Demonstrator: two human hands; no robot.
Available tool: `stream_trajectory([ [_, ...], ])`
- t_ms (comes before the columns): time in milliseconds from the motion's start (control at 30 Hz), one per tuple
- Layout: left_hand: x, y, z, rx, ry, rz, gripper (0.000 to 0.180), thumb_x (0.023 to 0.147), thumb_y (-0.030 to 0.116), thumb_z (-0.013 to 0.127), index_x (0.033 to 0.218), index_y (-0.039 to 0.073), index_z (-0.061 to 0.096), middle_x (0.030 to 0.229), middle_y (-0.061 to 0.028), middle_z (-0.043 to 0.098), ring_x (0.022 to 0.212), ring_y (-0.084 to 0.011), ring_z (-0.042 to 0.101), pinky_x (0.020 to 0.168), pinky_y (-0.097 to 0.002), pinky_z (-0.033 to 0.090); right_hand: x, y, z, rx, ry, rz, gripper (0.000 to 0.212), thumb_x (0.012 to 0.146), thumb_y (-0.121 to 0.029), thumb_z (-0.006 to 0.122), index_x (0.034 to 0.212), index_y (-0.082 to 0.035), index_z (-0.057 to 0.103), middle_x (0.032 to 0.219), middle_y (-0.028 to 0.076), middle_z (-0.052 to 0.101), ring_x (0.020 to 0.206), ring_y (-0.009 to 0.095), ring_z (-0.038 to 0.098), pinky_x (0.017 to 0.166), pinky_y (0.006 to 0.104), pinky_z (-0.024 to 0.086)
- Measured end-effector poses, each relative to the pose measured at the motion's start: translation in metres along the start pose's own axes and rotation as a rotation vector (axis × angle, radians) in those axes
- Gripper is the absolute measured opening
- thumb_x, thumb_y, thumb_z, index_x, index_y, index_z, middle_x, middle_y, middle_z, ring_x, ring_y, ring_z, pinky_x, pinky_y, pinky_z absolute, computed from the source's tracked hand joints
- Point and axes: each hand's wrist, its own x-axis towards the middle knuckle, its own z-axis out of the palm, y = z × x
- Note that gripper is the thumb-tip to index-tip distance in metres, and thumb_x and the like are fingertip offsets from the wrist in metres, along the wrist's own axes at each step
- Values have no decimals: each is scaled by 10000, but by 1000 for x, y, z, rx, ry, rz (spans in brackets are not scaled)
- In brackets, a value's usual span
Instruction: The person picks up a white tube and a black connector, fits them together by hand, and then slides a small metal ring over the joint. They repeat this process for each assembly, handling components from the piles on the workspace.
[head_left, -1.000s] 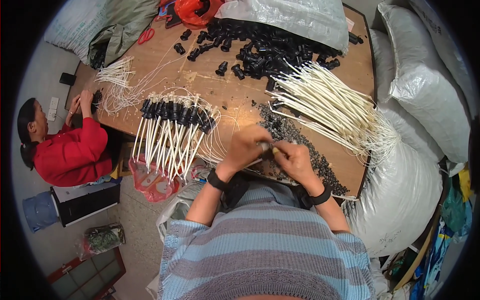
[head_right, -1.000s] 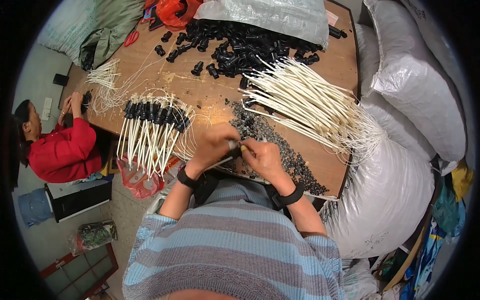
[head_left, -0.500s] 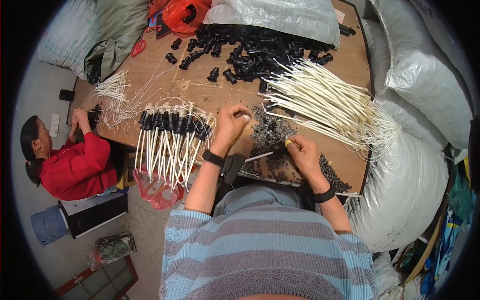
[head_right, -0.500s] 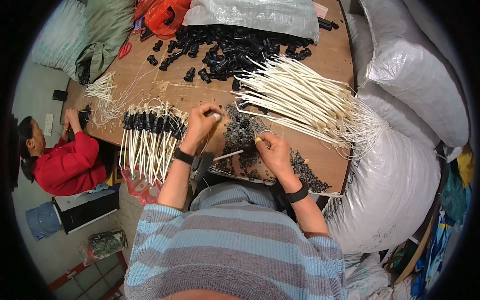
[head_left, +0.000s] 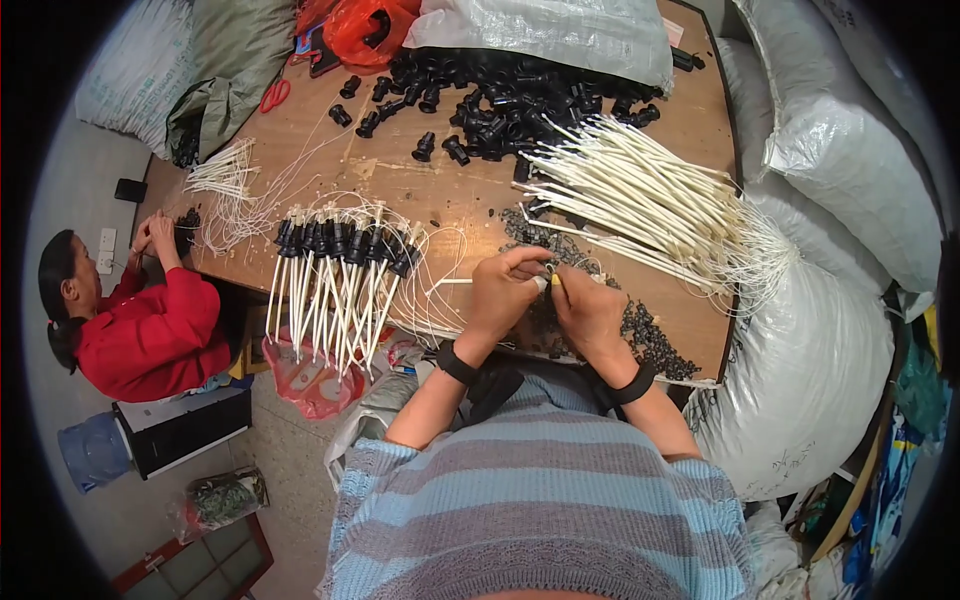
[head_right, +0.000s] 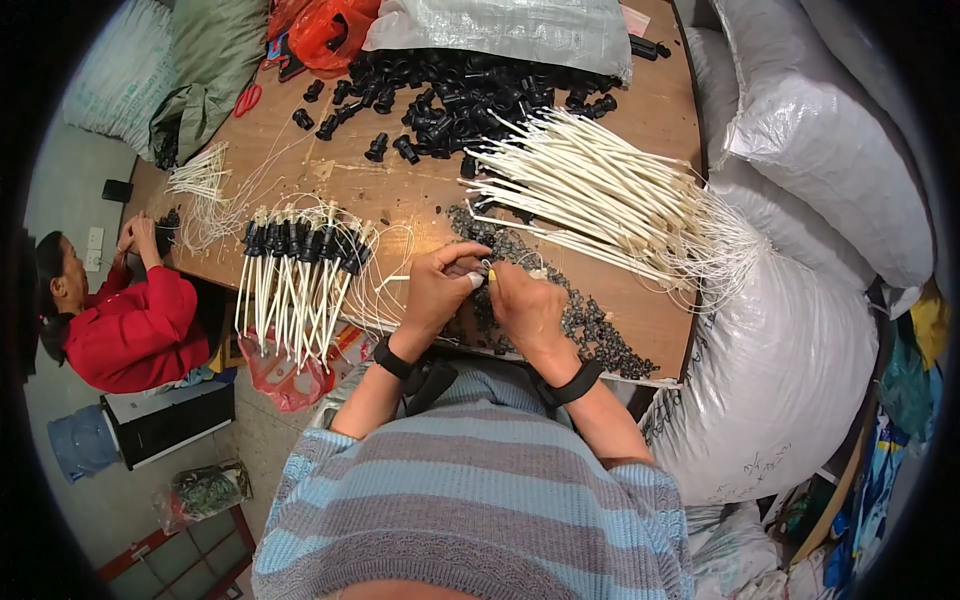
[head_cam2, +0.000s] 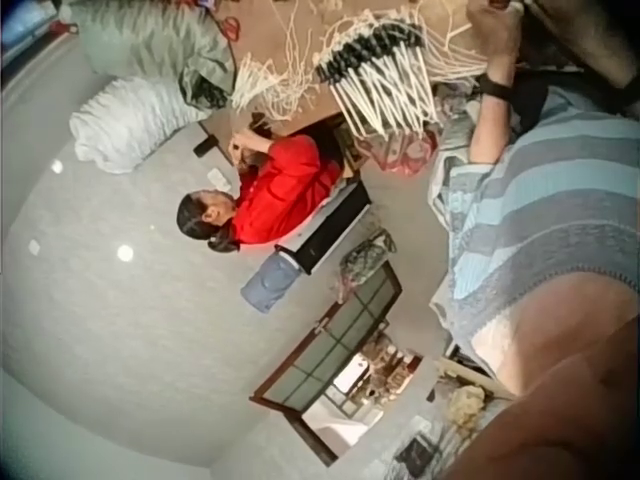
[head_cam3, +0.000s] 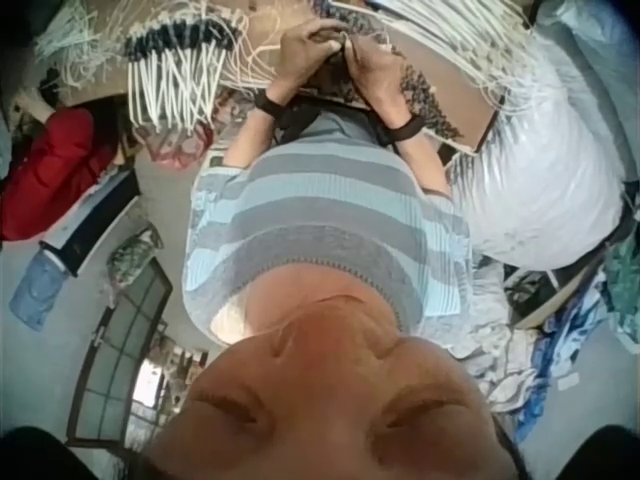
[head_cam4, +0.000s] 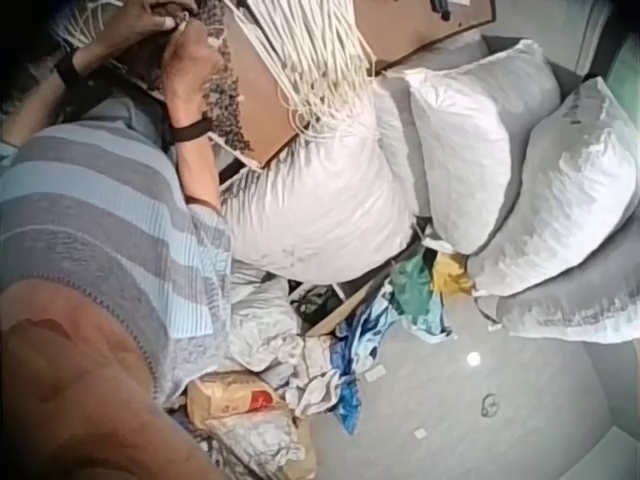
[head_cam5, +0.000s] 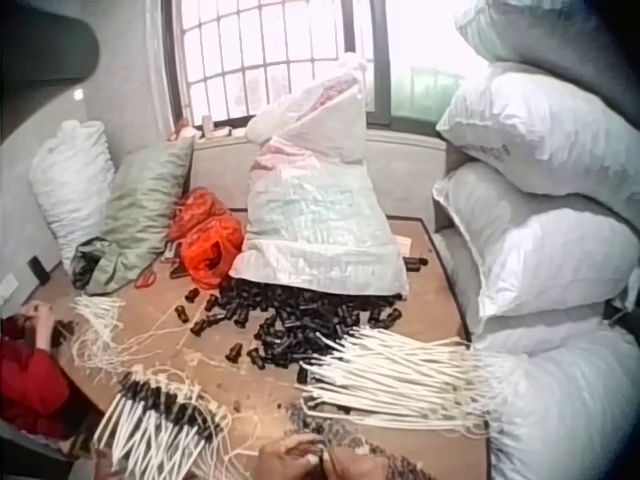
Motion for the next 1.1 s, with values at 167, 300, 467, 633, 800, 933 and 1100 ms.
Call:
stream_trajectory([
  [167,-2,-4,-7,-98,-70,-15,273,749,-96,607,987,-6,707,887,-53,697,782,-90,642,697,-209,514,-4,-3,-2,-36,-36,-42,118,821,-125,621,750,-96,531,627,96,556,541,302,602,456,401,449],
  [300,-6,1,-6,-32,-55,50,267,760,-83,624,996,4,712,884,-46,696,772,-82,637,682,-205,511,-6,-3,-4,187,-98,80,43,808,-86,628,836,-55,621,688,113,620,537,281,608,479,370,458],
  [467,-9,13,1,258,35,131,298,739,-72,641,1014,19,713,850,-52,685,741,-92,641,656,-206,504,-9,5,-2,717,-192,367,135,836,-77,635,954,-29,680,674,136,621,505,157,558,510,301,442],
  [633,-8,-2,-3,392,19,296,278,725,-47,649,984,23,723,823,-58,662,705,-104,636,632,-217,497,-12,7,-1,581,-164,333,98,855,-89,650,927,-33,684,607,97,592,520,105,524,508,280,427],
  [800,-9,3,-5,351,110,181,104,705,-16,660,797,17,695,759,-44,635,660,-96,605,593,-223,476,-12,8,-7,505,-179,274,90,828,-103,688,889,-38,679,607,96,589,509,113,535,484,290,424],
  [933,-7,2,-8,423,157,160,65,686,-6,665,745,20,671,746,-50,621,687,-138,603,620,-254,483,-3,0,-21,795,-277,589,101,804,-106,723,880,-56,680,586,64,589,484,97,504,457,284,399],
  [1100,-4,2,-13,624,147,703,271,625,13,682,893,48,670,879,-93,639,830,-281,606,737,-336,490,2,5,-27,529,-325,483,147,845,-56,686,991,-42,682,634,-64,555,503,26,419,442,210,312],
])
